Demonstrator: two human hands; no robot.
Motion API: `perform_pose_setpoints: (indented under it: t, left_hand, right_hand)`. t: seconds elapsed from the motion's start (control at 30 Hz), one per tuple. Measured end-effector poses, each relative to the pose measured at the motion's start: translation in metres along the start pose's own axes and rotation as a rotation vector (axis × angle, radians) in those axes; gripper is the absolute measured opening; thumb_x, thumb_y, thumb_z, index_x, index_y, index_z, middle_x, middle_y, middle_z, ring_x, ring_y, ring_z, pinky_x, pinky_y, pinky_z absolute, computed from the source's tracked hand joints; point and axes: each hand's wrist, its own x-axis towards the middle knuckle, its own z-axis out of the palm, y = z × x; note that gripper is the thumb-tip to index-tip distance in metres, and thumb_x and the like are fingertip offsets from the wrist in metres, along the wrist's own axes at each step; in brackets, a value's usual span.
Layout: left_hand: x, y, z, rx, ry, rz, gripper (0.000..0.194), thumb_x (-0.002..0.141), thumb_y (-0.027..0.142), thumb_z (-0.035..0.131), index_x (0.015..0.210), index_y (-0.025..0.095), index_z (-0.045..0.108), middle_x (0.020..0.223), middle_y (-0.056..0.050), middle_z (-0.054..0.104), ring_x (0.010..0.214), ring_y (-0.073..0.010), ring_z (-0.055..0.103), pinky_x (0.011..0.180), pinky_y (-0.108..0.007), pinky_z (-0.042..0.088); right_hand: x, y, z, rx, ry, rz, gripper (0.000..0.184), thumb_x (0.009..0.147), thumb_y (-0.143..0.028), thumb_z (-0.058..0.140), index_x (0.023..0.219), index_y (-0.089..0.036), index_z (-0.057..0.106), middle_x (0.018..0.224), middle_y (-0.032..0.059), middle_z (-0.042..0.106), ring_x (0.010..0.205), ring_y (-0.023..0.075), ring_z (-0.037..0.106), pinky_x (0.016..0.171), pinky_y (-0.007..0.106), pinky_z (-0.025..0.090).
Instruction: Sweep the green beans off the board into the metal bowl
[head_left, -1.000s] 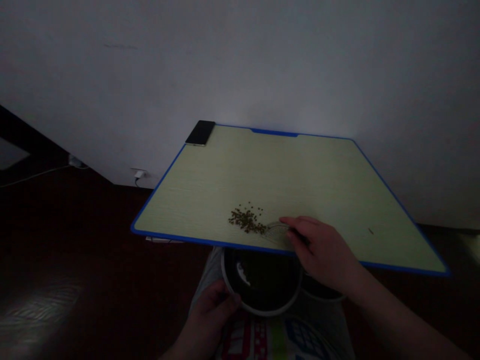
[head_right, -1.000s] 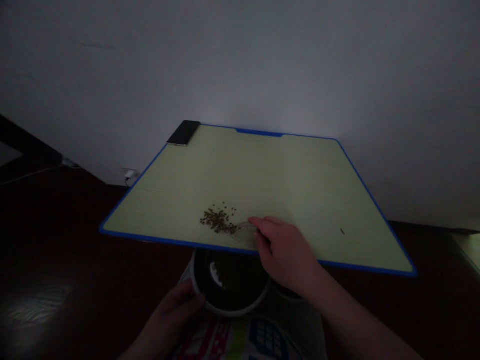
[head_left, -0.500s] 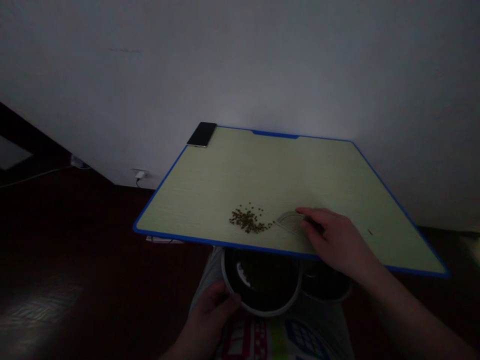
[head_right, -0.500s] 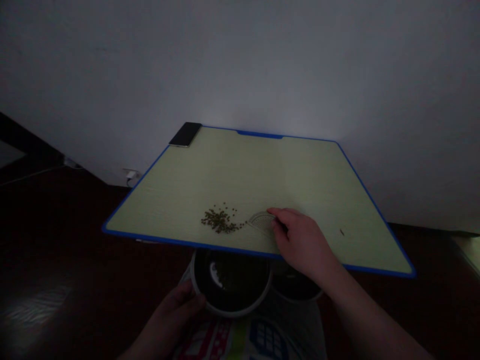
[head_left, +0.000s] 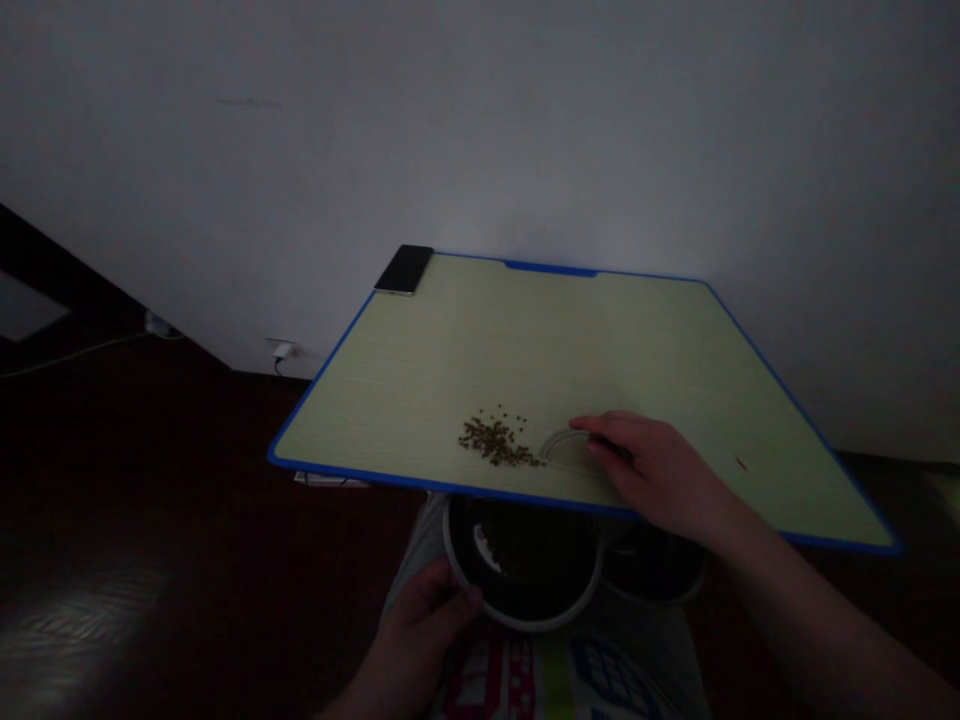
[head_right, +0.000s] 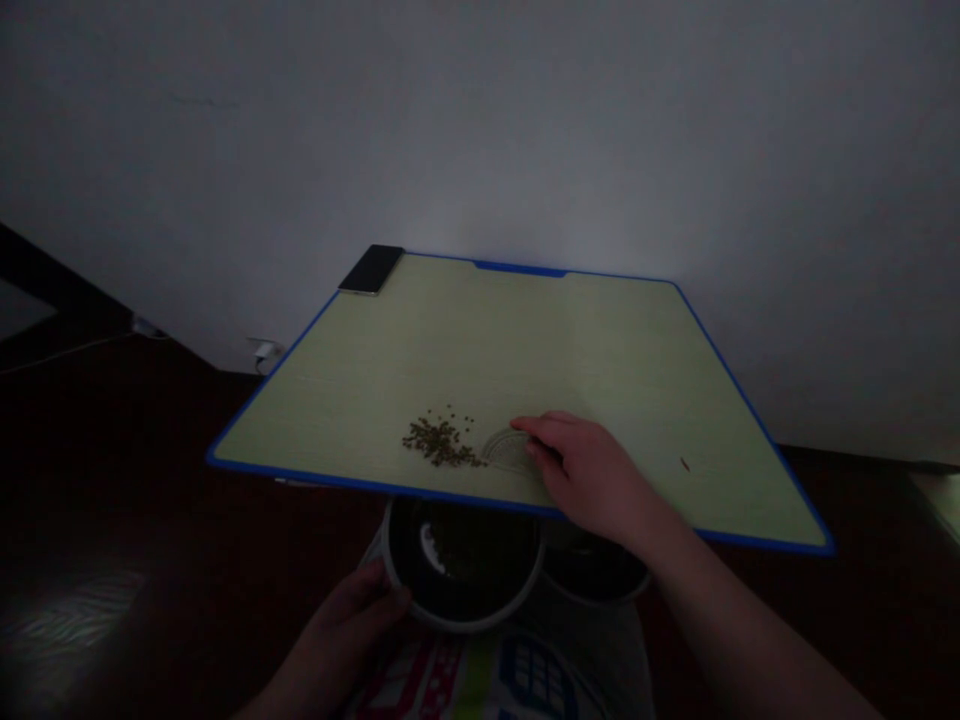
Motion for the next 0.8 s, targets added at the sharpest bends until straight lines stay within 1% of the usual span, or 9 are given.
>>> perform_pose_setpoints:
  t: [0.07,0.17,0.3,0.37,0.47,0.57,0.67,0.8]
  left_hand:
    - [0.001,-0.003,-0.002,-0.004,0.003,0.007,0.023,0.083,0.044,0.091,0.097,0.026,0.086,0.103,-0.006,0.092,0.107,-0.0374,0.084,0.115,-0.059,0.055]
    - [0.0,-0.003,-0.004,0.027,0.015,0.016,0.025,0.083,0.045,0.091,0.097,0.025,0.086,0.1,-0.006,0.092,0.107,-0.0377,0.084,0.113,-0.058,0.056]
    - [-0.001,0.001,-0.002,0.0,-0.02,0.012,0.023,0.086,0.043,0.09,0.1,0.026,0.086,0.106,-0.006,0.092,0.108,-0.0367,0.084,0.115,-0.057,0.056]
    - [-0.001,0.001,-0.002,0.001,-0.013,0.014,0.022,0.085,0.043,0.09,0.1,0.027,0.087,0.107,-0.006,0.092,0.109,-0.0367,0.084,0.116,-0.058,0.055]
    - [-0.001,0.001,-0.002,0.014,0.013,-0.003,0.025,0.084,0.044,0.091,0.1,0.026,0.086,0.109,-0.006,0.092,0.111,-0.0379,0.084,0.116,-0.059,0.054]
    - [-0.002,0.001,-0.001,0.019,0.023,-0.006,0.028,0.081,0.046,0.092,0.099,0.025,0.085,0.106,-0.007,0.093,0.109,-0.0391,0.084,0.114,-0.06,0.056]
    - [-0.003,0.003,0.002,0.004,0.012,0.009,0.026,0.081,0.046,0.093,0.097,0.026,0.086,0.103,-0.006,0.093,0.106,-0.0388,0.085,0.111,-0.059,0.058]
    - [-0.004,0.006,0.005,-0.027,-0.006,0.005,0.022,0.083,0.043,0.092,0.098,0.028,0.087,0.105,-0.005,0.093,0.107,-0.0372,0.085,0.115,-0.059,0.055]
  right_hand:
    - [-0.005,0.001,-0.002,0.016,-0.006,-0.01,0.037,0.102,-0.019,0.052,0.124,-0.023,0.082,0.109,0.0097,0.086,0.095,0.0255,0.082,0.086,0.041,0.067]
    - [-0.013,0.003,-0.005,0.015,0.014,-0.01,0.036,0.102,-0.02,0.052,0.123,-0.022,0.082,0.11,0.0104,0.086,0.095,0.0259,0.082,0.084,0.041,0.067]
    - [-0.022,0.001,-0.007,0.009,0.043,0.011,0.035,0.103,-0.02,0.051,0.121,-0.02,0.081,0.104,0.0107,0.086,0.09,0.0252,0.082,0.08,0.039,0.067]
    - [-0.025,-0.003,-0.006,0.019,0.037,0.015,0.035,0.104,-0.021,0.051,0.121,-0.02,0.081,0.103,0.0107,0.085,0.088,0.0247,0.081,0.078,0.038,0.067]
    - [-0.025,-0.007,-0.003,0.032,0.018,0.02,0.036,0.103,-0.02,0.051,0.122,-0.021,0.081,0.103,0.0105,0.085,0.089,0.0247,0.081,0.077,0.038,0.066]
    - [-0.023,-0.006,0.0,0.009,0.045,0.043,0.036,0.103,-0.021,0.051,0.122,-0.021,0.081,0.108,0.0111,0.086,0.093,0.0256,0.082,0.081,0.039,0.067]
    - [-0.02,-0.003,0.0,-0.015,0.083,0.061,0.036,0.102,-0.022,0.051,0.121,-0.022,0.082,0.109,0.0108,0.086,0.095,0.0264,0.082,0.083,0.041,0.067]
    - [-0.015,-0.004,-0.001,-0.014,0.064,0.039,0.036,0.102,-0.021,0.051,0.12,-0.021,0.082,0.107,0.0108,0.086,0.094,0.0264,0.082,0.084,0.041,0.067]
